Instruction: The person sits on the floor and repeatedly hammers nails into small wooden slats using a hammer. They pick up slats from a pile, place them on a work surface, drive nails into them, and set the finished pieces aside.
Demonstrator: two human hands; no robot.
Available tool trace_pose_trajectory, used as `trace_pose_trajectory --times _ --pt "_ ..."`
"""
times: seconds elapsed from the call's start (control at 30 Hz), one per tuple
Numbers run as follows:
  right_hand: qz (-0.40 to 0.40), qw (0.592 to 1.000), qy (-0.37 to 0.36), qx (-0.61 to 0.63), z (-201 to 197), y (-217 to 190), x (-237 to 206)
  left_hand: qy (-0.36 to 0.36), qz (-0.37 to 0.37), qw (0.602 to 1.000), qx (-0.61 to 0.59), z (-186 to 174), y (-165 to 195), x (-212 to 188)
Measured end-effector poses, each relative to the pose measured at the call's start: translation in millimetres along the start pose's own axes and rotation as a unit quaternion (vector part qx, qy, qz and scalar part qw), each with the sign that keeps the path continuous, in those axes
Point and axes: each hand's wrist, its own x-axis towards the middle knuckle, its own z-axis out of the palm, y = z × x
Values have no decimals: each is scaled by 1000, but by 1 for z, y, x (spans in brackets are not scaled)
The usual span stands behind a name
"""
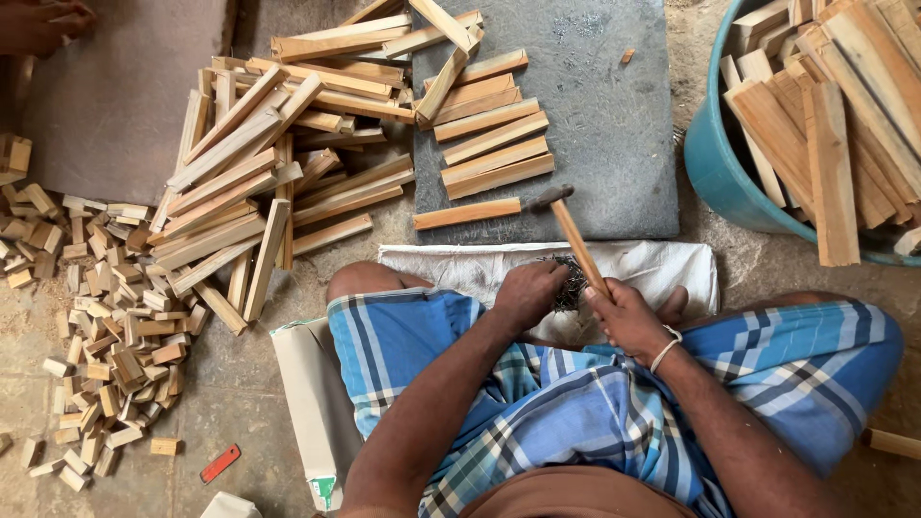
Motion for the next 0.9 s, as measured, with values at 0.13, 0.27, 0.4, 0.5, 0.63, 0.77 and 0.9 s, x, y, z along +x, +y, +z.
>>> trace_pose_trajectory --times 0.13,0.27,0.4,0.5,0.63,0.77,0.9 --pt "15 1000 9 20 -5 -6 -1 131 -11 989 -68 -5 -11 9" --pt "13 999 14 31 -6 -9 -2 321 -120 929 -142 -32 -56 41" --pt "30 999 15 15 -5 -11 -2 134 -128 980 74 -66 -95 34" --pt "35 999 13 15 -3 -11 0 89 3 963 254 -69 -99 33" --pt "29 999 3 31 -3 -9 2 157 -92 983 37 -57 -87 52" --pt "27 999 2 26 -4 -5 4 234 -142 954 -121 -50 -76 61" --pt "23 999 21 8 -1 -1 6 245 -119 958 -86 -48 -72 59"
